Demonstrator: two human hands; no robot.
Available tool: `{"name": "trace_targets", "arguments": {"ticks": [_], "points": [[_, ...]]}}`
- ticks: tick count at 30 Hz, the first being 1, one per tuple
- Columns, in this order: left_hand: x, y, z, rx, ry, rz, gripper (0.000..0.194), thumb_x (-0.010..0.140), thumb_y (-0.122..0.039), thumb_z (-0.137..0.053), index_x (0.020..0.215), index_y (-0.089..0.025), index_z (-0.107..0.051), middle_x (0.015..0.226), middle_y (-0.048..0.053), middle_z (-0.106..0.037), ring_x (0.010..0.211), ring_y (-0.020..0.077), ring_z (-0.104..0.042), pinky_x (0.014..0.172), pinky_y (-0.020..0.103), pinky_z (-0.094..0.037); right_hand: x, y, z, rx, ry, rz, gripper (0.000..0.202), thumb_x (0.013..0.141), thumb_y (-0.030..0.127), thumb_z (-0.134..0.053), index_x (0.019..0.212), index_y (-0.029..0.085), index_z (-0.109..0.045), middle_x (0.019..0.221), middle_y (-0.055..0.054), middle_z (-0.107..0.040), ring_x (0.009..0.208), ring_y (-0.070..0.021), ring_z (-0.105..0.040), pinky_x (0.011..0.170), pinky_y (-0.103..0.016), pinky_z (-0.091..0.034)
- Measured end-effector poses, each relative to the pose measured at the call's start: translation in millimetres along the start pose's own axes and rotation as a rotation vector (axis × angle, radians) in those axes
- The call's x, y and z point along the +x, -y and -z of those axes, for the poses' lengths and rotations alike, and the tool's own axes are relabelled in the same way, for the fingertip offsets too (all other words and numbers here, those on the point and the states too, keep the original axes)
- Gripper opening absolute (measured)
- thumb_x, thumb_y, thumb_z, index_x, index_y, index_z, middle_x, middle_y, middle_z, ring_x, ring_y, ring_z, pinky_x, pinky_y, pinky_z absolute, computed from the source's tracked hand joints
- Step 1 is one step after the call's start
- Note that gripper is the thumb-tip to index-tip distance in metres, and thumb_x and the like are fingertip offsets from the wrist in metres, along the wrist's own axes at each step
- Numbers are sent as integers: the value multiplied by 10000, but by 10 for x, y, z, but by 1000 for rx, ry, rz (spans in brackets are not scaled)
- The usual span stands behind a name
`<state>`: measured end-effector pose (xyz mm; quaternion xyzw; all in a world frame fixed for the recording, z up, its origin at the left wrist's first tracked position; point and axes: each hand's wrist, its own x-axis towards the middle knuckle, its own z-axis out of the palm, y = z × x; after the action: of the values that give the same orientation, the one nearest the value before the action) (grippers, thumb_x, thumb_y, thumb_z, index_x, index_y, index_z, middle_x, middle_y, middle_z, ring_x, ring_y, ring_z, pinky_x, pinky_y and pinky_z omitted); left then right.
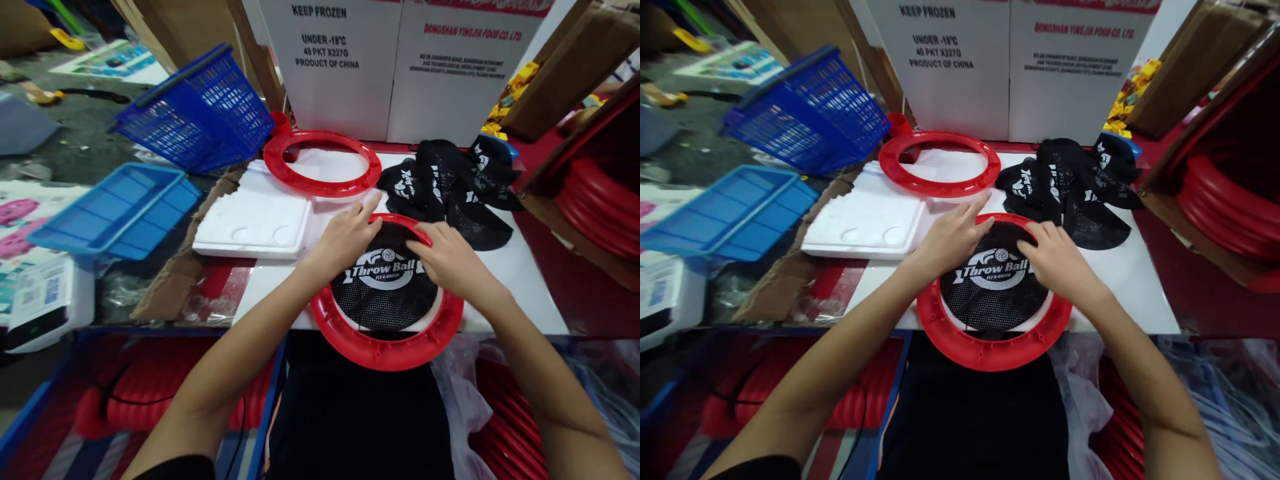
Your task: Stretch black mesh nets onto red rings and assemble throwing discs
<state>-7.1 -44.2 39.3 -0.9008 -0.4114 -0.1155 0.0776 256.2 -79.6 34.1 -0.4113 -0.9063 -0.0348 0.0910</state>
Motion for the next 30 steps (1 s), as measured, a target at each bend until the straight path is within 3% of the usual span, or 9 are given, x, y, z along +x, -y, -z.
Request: {"name": "trace_targets", "arguments": {"ticks": [2, 4, 6, 8, 13, 17, 23, 27, 30], "points": [[-212, -198, 143, -41, 28, -45, 215, 1038, -206, -594, 1160, -121, -750, 1561, 207, -548, 1356, 403, -554, 1058, 545, -515, -249, 261, 61, 115, 91, 89, 201, 1013, 218, -606, 1135, 162, -755, 1358, -204, -633, 1212, -359, -581, 1005, -554, -534], [-452, -403, 224, -190, 181, -139, 239, 996, -339, -716, 1135, -148, -753, 1422, 175, -639, 1273, 383, -586, 1026, 532, -536, -432, 464, 14, 260, 124, 88, 171, 1017, 226, -617, 1121, 182, -746, 1345, -169, -649, 1193, -326, -598, 997, -531, -555], [-638, -556, 231, -314, 302, -148, 312, 959, -378, -777, 1192, -174, -740, 1362, 150, -659, 1224, 356, -605, 1001, 509, -549, -514, 557, -93, 361, 78, 27, 171, 1025, 187, -594, 1100, 203, -747, 1339, -135, -664, 1175, -296, -610, 990, -506, -562], [-737, -633, 186, -384, 322, -105, 227, 1003, -312, -724, 1189, -184, -736, 1349, 132, -661, 1226, 330, -607, 1027, 495, -536, -517, 569, -186, 416, -4, -32, 187, 1041, 173, -565, 1048, 205, -749, 1303, -125, -683, 1162, -283, -619, 998, -499, -558], [-789, -644, 36, -559, 173, -10, 216, 1104, -200, -508, 1101, -149, -718, 1133, 97, -736, 1122, 262, -659, 1039, 451, -531, -471, 662, -194, 430, -160, -16, 232, 1039, 286, -636, 1235, 188, -711, 1409, -161, -651, 1281, -312, -599, 1079, -516, -511], [-777, -591, -52, -689, 84, 31, 271, 1119, -198, -446, 1081, -164, -712, 1117, 95, -754, 1101, 246, -695, 1020, 436, -556, -388, 778, -232, 348, -194, 14, 179, 1058, 217, -565, 1145, 173, -716, 1131, -119, -754, 1070, -281, -661, 929, -458, -522], [-669, -446, -220, -739, -146, -3, 240, 1012, -243, -682, 1235, -155, -696, 1183, 118, -770, 1085, 263, -738, 964, 423, -597, -142, 542, -420, 450, -332, -65, 195, 1075, 272, -580, 984, 193, -734, 976, -88, -783, 903, -228, -692, 836, -409, -522], [-775, -462, -247, -735, -251, -36, 208, 1067, -173, -573, 1146, -178, -765, 1108, 101, -804, 1057, 229, -762, 936, 397, -608, -193, 436, -414, 575, -351, 138, 114, 1033, 223, -646, 1031, 220, -760, 1006, -77, -776, 941, -222, -697, 857, -418, -543], [-896, -468, -205, -881, -212, -114, 192, 1055, -197, -629, 1152, -216, -793, 1146, 80, -815, 1135, 215, -754, 980, 389, -602, -283, 404, -342, 730, -265, 317, 209, 1013, 140, -632, 1140, 244, -762, 972, -54, -757, 938, -201, -698, 840, -398, -548]]}}
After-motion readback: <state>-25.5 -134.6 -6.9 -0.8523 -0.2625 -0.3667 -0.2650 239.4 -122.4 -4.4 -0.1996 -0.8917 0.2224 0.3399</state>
